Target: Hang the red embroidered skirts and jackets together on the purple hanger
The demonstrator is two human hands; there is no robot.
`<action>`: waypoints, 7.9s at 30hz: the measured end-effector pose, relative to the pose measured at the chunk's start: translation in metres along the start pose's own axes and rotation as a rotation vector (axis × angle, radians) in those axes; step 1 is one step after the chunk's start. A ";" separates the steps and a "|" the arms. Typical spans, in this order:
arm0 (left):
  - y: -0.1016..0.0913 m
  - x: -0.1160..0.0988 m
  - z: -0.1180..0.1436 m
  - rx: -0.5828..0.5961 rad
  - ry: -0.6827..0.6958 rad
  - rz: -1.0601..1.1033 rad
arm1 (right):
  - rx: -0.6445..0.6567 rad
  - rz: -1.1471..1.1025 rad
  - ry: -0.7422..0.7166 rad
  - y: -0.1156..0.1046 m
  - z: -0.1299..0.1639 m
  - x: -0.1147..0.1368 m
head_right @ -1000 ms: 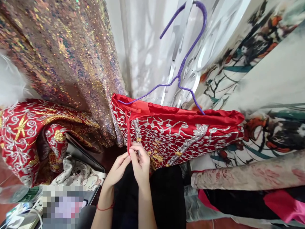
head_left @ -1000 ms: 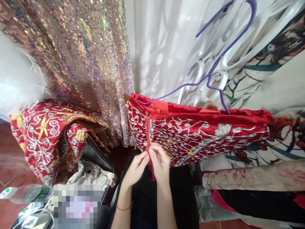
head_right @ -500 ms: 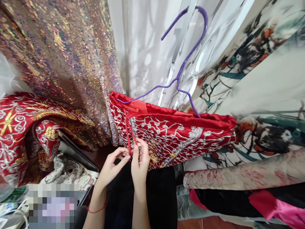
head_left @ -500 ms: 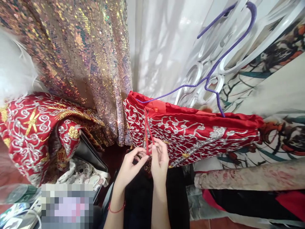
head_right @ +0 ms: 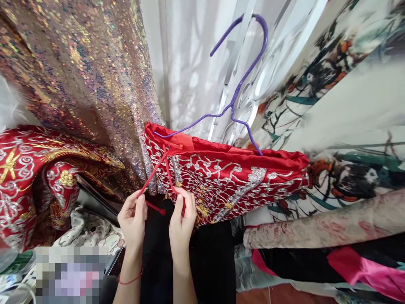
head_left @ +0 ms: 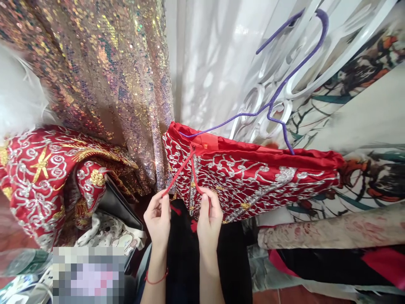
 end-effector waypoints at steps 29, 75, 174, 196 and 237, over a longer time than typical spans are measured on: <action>0.071 -0.039 -0.008 0.400 -0.069 0.018 | 0.244 -0.390 0.297 0.040 0.005 -0.023; 0.053 -0.049 -0.005 0.291 0.071 -0.133 | 0.235 -0.476 0.322 0.026 0.003 -0.032; 0.072 -0.109 -0.101 0.507 0.595 -0.314 | 0.059 0.387 -0.316 -0.007 -0.107 0.087; 0.095 -0.110 -0.097 0.871 0.126 -0.106 | 0.392 0.457 -0.882 0.031 -0.081 0.132; 0.085 -0.134 -0.117 0.104 0.672 -0.538 | -0.071 0.977 -0.925 0.010 -0.111 0.136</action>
Point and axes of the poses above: each hand's wrist, its own z-axis away from the middle knuckle, its own y-axis out of the palm, x = y × z, the point moved 9 cm from there along -z, towards the middle knuckle, and after that the axes turned 4 degrees about x, right-handed, at the moved point
